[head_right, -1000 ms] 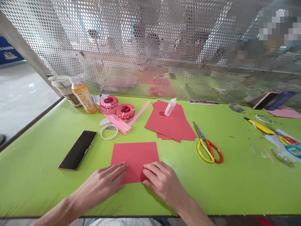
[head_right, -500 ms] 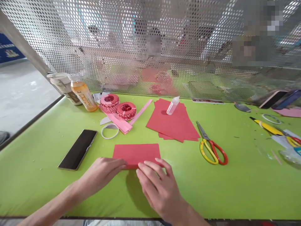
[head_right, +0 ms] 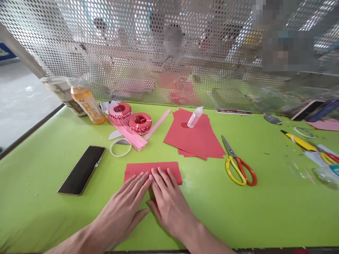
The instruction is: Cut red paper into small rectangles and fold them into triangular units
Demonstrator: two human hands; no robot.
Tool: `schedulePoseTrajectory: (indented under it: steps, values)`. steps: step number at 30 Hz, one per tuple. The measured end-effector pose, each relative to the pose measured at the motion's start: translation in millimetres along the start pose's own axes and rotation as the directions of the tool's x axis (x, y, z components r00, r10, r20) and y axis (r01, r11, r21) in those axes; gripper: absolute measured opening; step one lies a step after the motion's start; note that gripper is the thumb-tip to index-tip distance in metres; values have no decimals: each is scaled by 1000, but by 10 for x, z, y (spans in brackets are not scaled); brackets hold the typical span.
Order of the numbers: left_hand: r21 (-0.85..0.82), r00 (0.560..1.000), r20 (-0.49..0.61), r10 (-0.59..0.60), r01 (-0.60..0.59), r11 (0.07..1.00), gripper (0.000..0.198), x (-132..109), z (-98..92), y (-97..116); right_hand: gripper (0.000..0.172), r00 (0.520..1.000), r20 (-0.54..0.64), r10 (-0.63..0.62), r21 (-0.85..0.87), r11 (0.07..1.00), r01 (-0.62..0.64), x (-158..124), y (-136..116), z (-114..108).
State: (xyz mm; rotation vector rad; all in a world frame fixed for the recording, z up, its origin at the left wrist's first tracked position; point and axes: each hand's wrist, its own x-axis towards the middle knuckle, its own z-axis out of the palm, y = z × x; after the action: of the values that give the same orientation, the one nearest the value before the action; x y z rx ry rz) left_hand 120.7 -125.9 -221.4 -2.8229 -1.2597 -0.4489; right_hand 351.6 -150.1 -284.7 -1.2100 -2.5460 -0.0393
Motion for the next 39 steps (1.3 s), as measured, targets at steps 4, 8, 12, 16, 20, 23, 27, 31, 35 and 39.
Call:
schedulePoseTrajectory:
  steps: [4, 8, 12, 16, 20, 23, 27, 31, 35, 39]
  values:
    - [20, 998, 55, -41, 40, 999, 76, -49, 89, 32, 93, 1000, 0, 21, 1, 1000, -21, -60, -9, 27]
    - [53, 999, 23, -30, 28, 998, 76, 8, 93, -18, 112, 999, -4, 44, 28, 999, -44, -117, 5, 58]
    - [59, 1000, 7, -12, 11, 998, 76, 62, 80, -54, 116, 998, 15, 69, 36, 997, -69, -117, 36, 72]
    - [41, 1000, 15, -21, 21, 999, 77, 89, 73, -85, 109, 997, 37, 74, 44, 996, -76, -97, 57, 77]
    - [41, 1000, 6, -13, 13, 999, 77, 106, 75, -110, 96, 994, 59, 90, 62, 994, -93, -74, 74, 85]
    - [52, 1000, 11, -14, 14, 999, 77, 113, 89, -121, 91, 994, 55, 91, 66, 993, -94, -58, 82, 92]
    - [62, 1000, 24, -18, 17, 998, 78, 111, 108, -129, 94, 995, 51, 85, 67, 994, -88, -45, 93, 94]
    - [67, 999, 31, -14, 12, 998, 78, 110, 107, -135, 100, 995, 49, 85, 73, 993, -88, -35, 100, 85]
    - [64, 999, 37, -17, 15, 998, 76, 123, 107, -139, 101, 996, 61, 64, 52, 996, -68, -23, 97, 77]
    - [56, 999, 32, -23, 21, 998, 75, 131, 112, -138, 101, 996, 58, 67, 57, 996, -71, -20, 99, 86]
